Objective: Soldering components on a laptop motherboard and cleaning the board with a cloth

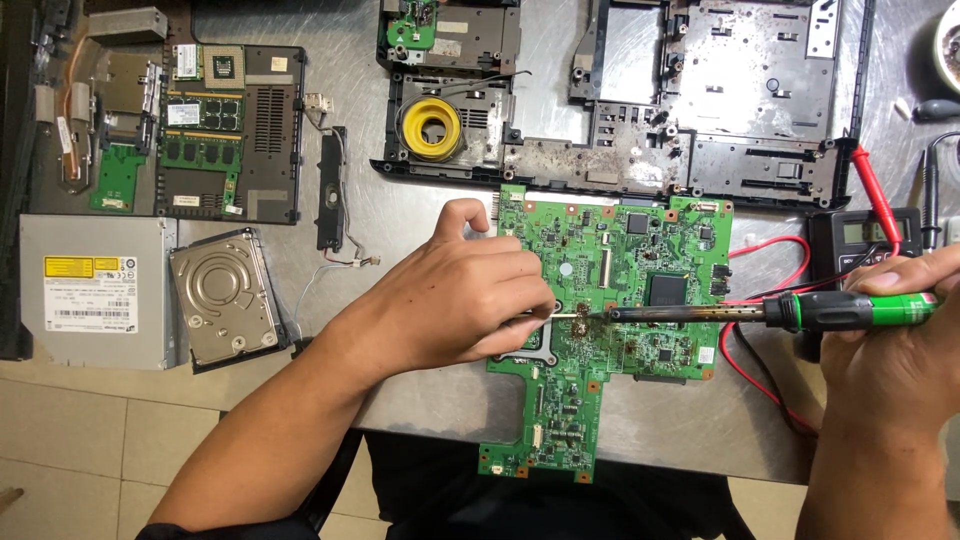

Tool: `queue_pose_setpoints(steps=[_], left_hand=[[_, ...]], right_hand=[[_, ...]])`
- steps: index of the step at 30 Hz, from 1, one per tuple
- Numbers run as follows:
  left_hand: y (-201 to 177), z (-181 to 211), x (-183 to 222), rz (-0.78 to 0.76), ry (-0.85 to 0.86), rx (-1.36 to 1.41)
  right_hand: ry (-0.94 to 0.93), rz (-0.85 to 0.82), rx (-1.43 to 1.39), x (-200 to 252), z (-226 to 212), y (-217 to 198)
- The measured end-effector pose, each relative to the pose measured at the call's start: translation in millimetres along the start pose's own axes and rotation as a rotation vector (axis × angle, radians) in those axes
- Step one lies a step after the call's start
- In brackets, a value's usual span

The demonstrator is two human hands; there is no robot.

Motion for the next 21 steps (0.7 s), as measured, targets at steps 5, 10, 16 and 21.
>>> queue_pose_setpoints(steps=[5, 10, 16, 21], left_hand=[[-0.7, 0.4, -0.5, 0.006, -0.004, -0.002], [-0.3, 0.1, -0.2, 0.004, -0.005, -0.003], [-1.4, 0.6, -0.5, 0.012, -0.002, -0.012], [-2.1, 0.4, -0.8, 0.028, -0.004, -0.022]], right_hand=[[-0.015, 0.011, 0.05, 2.4, -4.2, 4.4], [-0.03, -0.019, 0.035, 1.5, -6.7, 7.5], [-0.035, -0.029, 0.037, 1.2, -2.3, 3.2], [-0.006, -0.033, 0.004, 0.3, -3.2, 4.3]])
Point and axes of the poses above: each hand's wrist, its own x-axis away from the middle knuckle, its own y-axis out of the palm, z = x × y, the point moved 6 cm from there along -x, towards the middle knuckle, and after that the axes turned 1 degree about z, right-handed, at the moved point
